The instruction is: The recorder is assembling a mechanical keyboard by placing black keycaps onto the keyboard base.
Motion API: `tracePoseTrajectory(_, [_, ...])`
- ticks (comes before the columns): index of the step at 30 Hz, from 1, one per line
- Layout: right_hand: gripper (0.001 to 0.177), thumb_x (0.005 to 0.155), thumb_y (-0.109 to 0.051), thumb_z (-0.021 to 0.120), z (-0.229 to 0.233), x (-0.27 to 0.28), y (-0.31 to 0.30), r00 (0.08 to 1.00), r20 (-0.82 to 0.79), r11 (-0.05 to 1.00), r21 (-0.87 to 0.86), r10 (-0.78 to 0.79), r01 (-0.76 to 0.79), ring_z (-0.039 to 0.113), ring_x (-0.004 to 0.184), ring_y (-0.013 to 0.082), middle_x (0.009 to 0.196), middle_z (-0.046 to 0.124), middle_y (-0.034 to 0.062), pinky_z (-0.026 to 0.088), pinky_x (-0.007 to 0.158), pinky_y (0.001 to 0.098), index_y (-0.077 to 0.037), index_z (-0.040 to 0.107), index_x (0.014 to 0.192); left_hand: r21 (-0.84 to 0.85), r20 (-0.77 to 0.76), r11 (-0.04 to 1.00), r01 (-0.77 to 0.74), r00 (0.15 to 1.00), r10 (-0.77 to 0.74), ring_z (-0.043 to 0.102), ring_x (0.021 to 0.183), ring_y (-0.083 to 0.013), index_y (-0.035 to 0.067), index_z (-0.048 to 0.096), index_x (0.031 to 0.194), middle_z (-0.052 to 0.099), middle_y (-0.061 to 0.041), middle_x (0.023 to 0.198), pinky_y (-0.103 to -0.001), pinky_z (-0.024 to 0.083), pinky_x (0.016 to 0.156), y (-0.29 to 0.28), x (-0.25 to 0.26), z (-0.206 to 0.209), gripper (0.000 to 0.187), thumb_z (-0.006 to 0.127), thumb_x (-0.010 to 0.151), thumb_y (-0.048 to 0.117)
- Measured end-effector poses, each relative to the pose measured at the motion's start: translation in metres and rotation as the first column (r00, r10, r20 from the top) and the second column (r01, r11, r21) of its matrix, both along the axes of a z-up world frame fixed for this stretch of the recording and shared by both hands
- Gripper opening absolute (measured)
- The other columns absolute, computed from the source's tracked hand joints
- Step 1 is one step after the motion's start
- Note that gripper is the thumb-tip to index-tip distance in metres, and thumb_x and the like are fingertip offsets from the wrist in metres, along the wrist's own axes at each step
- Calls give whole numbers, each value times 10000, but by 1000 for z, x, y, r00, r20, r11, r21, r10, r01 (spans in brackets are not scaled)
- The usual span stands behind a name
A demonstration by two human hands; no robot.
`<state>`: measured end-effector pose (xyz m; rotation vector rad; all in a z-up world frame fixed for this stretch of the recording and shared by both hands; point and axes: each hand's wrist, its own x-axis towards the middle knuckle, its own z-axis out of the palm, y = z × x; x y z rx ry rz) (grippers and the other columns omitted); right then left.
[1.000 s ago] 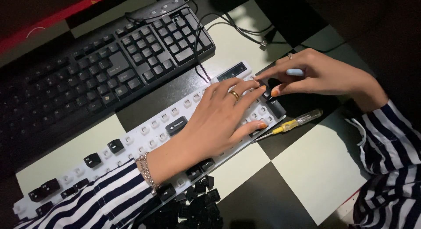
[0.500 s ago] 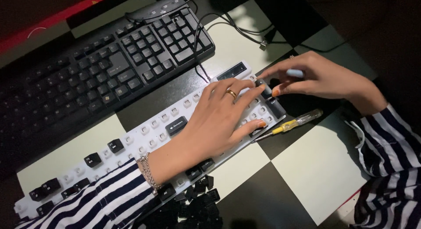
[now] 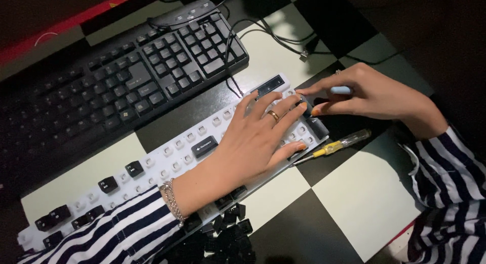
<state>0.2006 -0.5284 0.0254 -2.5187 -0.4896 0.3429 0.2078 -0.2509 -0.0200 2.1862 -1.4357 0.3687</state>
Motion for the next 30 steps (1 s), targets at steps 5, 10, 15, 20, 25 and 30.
tracePoseTrajectory(5, [478,794,-278,818,4,0,10,996,3,991,-98,-86,86,718,679,191,842,799,111,568,656,351,-165,740,1252,108,15,994,-14,1000,12,439,1406,-282,102,499,1496,548,-65,1453,-542,219,1231,0,1,-2,609,454,1052,516])
tracePoseTrajectory(10, [490,763,-300,816,-2,-2,7,993,-1,992,-62,-114,114,650,569,111,756,784,53,512,558,305,-200,750,1238,78,-50,997,8,999,-5,450,1392,-282,98,494,1501,553,-79,1451,-560,204,1228,-1,3,-5,609,446,1052,508])
tracePoseTrajectory(15, [481,798,-271,847,10,-11,4,974,191,987,-78,-121,138,473,466,155,667,666,59,368,458,332,-141,782,1257,196,-138,980,34,990,-7,369,1429,-347,33,448,1482,506,-149,1465,-657,131,1158,3,6,25,701,392,1054,585])
tracePoseTrajectory(20, [247,1078,-221,793,-5,-37,21,767,607,978,125,-209,168,553,634,84,813,676,34,409,578,243,-125,737,1299,107,-8,992,-62,998,63,367,1448,-345,-20,411,1517,483,-163,1532,-638,147,1198,40,-23,74,803,380,1045,630])
tracePoseTrajectory(25, [320,1041,-209,857,5,-74,87,667,744,998,19,26,-61,622,637,117,752,649,33,454,585,260,-143,720,1322,115,21,977,-182,983,181,358,1462,-329,-4,407,1528,494,-152,1528,-614,146,1225,106,-81,108,817,425,1032,645])
tracePoseTrajectory(30, [669,851,-621,771,-5,-113,168,441,758,871,-350,480,-346,554,557,145,714,550,16,441,485,312,-132,712,1304,195,52,954,-228,974,222,297,1516,-318,18,382,1557,431,-137,1575,-603,114,1254,196,-153,94,982,502,959,788])
